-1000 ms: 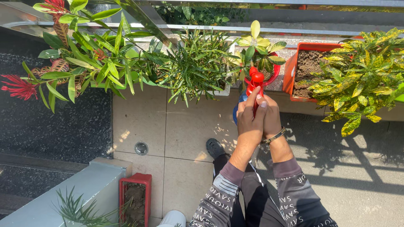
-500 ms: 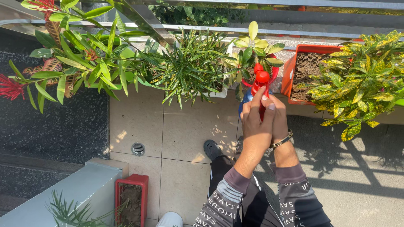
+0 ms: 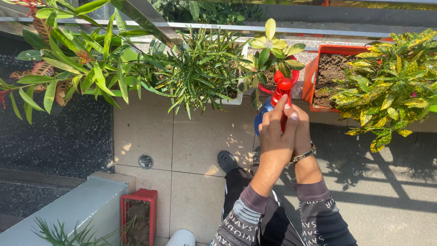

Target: The person uses a spray bottle to water several potted plants on a balcony, moving along the row and then touching the leaves of a palm plant by hand.

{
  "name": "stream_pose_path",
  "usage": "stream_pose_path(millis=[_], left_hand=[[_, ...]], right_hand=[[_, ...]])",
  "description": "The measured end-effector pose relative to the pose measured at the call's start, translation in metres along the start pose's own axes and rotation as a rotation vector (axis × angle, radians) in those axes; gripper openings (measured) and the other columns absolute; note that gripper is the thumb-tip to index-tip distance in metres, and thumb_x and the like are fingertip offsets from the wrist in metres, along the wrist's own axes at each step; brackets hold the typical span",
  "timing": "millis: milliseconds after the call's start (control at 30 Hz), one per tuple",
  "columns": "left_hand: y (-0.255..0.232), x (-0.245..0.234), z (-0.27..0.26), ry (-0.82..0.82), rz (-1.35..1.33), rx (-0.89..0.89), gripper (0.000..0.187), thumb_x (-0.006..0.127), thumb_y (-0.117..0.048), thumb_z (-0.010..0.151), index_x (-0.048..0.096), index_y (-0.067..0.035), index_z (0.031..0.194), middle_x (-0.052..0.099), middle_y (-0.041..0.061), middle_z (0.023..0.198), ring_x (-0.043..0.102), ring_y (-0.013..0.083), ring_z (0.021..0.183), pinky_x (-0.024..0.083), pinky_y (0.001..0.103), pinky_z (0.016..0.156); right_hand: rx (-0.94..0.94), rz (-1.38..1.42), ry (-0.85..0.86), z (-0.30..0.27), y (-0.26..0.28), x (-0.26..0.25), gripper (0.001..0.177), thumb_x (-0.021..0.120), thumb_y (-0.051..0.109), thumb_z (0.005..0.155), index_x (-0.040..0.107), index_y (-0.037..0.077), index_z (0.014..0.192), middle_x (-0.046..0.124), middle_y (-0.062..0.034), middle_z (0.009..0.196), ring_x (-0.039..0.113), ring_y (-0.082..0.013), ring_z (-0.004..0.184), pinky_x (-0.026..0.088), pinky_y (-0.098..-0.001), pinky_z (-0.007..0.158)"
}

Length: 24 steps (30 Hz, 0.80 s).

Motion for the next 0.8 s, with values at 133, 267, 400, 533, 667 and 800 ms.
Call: stream_pose_path(millis=[133,267,400,533,667,800], left_hand=[[0.006,0.006,-0.008,0.028,-0.056,0.019,0.053,0.055,-0.039,0.103,0.050,-0.021,0.153,0.061,0.019,0.131,0.061,0.0360,0.114,0.046,0.044,0.101],[-0.003,0.020,-0.018,0.176,0.073,0.095,0.054,0.057,-0.037,0.102,0.050,-0.020,0.153,0.060,0.019,0.134,0.060,0.0377,0.118,0.044,0.046,0.105],[0.025,0.015,-0.025,0.137,0.025,-0.096,0.059,0.056,-0.035,0.098,0.046,-0.022,0.155,0.058,0.020,0.130,0.059,0.0378,0.114,0.044,0.046,0.103],[0.039,0.008,-0.031,0.052,-0.085,-0.010,0.054,0.053,-0.030,0.107,0.041,-0.017,0.158,0.053,0.023,0.139,0.054,0.0411,0.125,0.042,0.048,0.108],[0.057,0.016,-0.040,0.092,-0.045,-0.085,0.055,0.053,-0.029,0.104,0.043,-0.016,0.156,0.054,0.022,0.132,0.056,0.0406,0.119,0.043,0.048,0.104],[0.069,0.008,-0.055,0.042,-0.115,-0.182,0.056,0.049,-0.030,0.104,0.039,-0.017,0.158,0.054,0.019,0.125,0.057,0.0373,0.117,0.044,0.046,0.104]], right_hand=[[-0.016,-0.045,-0.019,-0.005,-0.006,-0.012,0.023,0.054,0.026,0.105,0.058,0.004,0.103,0.062,-0.0070,0.088,0.059,-0.0159,0.075,0.049,-0.0302,0.067],[-0.016,0.305,-0.036,-0.015,-0.015,-0.025,0.027,0.048,0.034,0.100,0.057,0.009,0.094,0.064,-0.0061,0.080,0.064,-0.0195,0.069,0.056,-0.0341,0.063],[0.007,-0.069,-0.049,-0.014,-0.032,-0.039,0.023,0.049,0.022,0.104,0.062,0.004,0.099,0.062,-0.0050,0.088,0.059,-0.0146,0.077,0.049,-0.0284,0.069],[-0.279,-0.736,0.042,-0.025,-0.012,-0.017,0.027,0.050,0.019,0.102,0.065,0.000,0.091,0.063,-0.0049,0.088,0.060,-0.0143,0.076,0.048,-0.0285,0.068],[-0.087,-0.493,0.000,-0.032,-0.038,-0.029,0.023,0.051,0.016,0.097,0.065,0.000,0.090,0.064,-0.0069,0.086,0.059,-0.0134,0.076,0.048,-0.0295,0.067],[-0.245,-0.868,0.158,-0.038,-0.041,-0.012,0.021,0.056,0.016,0.092,0.068,-0.001,0.088,0.064,-0.0089,0.085,0.062,-0.0174,0.071,0.050,-0.0311,0.065]])
Point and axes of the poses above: each hand's wrist, its own z-axis towards the middle knuckle, its own x-axis out of the palm, y = z × x, the point moved 10 cm from there along z, towards the middle knuckle
